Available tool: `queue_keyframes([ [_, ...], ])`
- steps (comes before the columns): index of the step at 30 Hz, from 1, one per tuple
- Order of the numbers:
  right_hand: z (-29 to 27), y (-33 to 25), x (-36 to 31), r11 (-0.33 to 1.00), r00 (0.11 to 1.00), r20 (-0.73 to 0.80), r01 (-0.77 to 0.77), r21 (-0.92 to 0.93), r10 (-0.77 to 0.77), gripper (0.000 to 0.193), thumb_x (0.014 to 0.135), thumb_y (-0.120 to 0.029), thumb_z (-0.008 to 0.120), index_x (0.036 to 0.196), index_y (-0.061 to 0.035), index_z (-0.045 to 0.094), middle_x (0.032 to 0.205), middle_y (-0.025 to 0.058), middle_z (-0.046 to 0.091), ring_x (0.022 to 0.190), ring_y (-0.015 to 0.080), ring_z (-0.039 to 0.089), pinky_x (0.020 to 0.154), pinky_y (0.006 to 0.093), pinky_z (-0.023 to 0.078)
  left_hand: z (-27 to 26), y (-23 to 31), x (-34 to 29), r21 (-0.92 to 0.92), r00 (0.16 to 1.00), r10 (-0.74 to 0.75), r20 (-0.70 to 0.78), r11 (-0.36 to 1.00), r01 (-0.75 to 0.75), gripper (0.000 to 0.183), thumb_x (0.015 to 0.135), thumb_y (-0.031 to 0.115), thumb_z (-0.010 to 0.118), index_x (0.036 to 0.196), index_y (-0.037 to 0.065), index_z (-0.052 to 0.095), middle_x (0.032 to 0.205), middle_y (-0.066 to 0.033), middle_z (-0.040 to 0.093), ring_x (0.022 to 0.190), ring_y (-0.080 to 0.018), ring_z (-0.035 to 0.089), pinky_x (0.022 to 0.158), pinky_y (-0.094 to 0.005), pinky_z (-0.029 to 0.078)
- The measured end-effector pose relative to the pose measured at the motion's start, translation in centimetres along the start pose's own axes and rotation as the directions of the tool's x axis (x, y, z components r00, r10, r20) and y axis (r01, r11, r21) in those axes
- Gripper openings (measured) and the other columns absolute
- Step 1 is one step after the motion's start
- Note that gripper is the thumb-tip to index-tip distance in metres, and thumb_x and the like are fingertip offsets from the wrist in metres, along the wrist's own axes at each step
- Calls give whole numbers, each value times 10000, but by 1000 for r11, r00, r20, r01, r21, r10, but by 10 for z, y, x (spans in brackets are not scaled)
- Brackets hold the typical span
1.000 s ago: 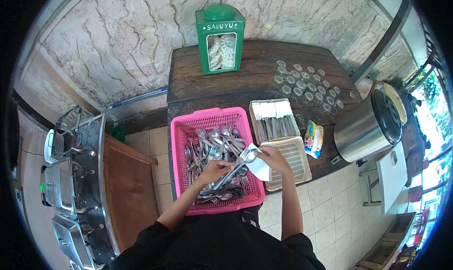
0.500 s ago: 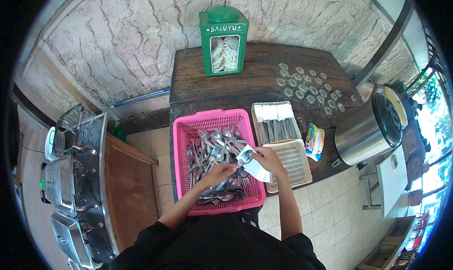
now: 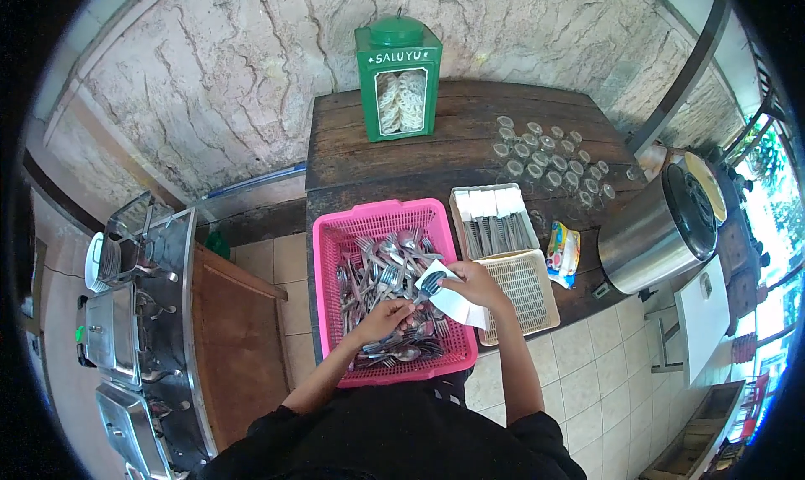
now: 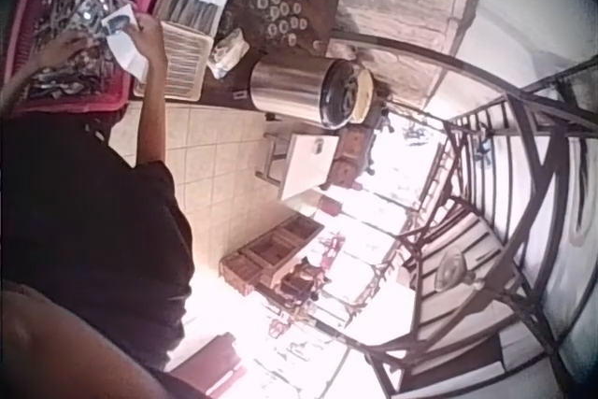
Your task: The recorder is picking up individual forks and spoons from a pink basket, wiping them with a paper towel, and sorting them into a silverware tray.
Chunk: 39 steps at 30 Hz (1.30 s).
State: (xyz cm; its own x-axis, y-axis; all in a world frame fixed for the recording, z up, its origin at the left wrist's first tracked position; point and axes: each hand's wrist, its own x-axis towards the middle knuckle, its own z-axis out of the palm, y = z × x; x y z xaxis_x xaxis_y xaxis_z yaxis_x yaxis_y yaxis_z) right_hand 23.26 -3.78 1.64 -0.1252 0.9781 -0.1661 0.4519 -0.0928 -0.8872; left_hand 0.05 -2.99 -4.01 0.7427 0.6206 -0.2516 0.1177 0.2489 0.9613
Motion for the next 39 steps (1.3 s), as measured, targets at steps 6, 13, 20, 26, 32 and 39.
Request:
queue_keyframes([
  [6,6,-10,1,998,997,-51,61,-25,-62,285,766,-172,635,966,28,603,805,107,627,723,130,578,657,276,456,-2,4,-6,-128,995,-99,15,987,101,300,924,249,418,1054,15,556,802,-21,578,704,-60,509,607,-224,461],
  [13,14,-16,4,982,987,20,154,106,-157,237,772,-97,630,960,41,590,830,81,622,769,107,565,694,249,455,-21,-12,11,-412,986,-69,-153,911,0,381,924,288,399,1164,0,470,1042,-86,546,931,-158,539,855,-317,459],
  [20,22,-13,6,955,977,94,164,248,-193,171,797,-22,587,962,23,582,892,62,610,840,106,563,749,244,458,-4,3,7,-734,943,-116,311,601,316,367,931,340,340,1011,15,491,862,-91,584,806,-187,576,780,-315,474],
  [26,19,-30,1,943,971,162,117,311,-174,149,803,-12,572,949,15,591,890,61,611,862,113,561,771,252,453,1,28,-2,-807,905,-61,421,430,404,404,912,407,363,973,37,514,762,-83,578,709,-176,566,650,-269,471],
  [32,21,-21,7,916,962,202,92,390,-183,165,811,-2,553,972,16,582,905,67,610,890,125,560,797,257,447,3,-1,4,-780,948,-169,269,540,318,348,874,413,462,884,73,532,706,-48,556,633,-132,534,567,-245,443],
  [39,39,-18,-4,789,990,122,-22,613,-67,285,768,-142,653,1010,-7,588,924,51,615,855,129,578,760,250,452,-7,16,-3,-693,961,-275,35,687,221,243,842,310,569,923,82,552,703,20,494,569,-54,435,471,-192,358],
])
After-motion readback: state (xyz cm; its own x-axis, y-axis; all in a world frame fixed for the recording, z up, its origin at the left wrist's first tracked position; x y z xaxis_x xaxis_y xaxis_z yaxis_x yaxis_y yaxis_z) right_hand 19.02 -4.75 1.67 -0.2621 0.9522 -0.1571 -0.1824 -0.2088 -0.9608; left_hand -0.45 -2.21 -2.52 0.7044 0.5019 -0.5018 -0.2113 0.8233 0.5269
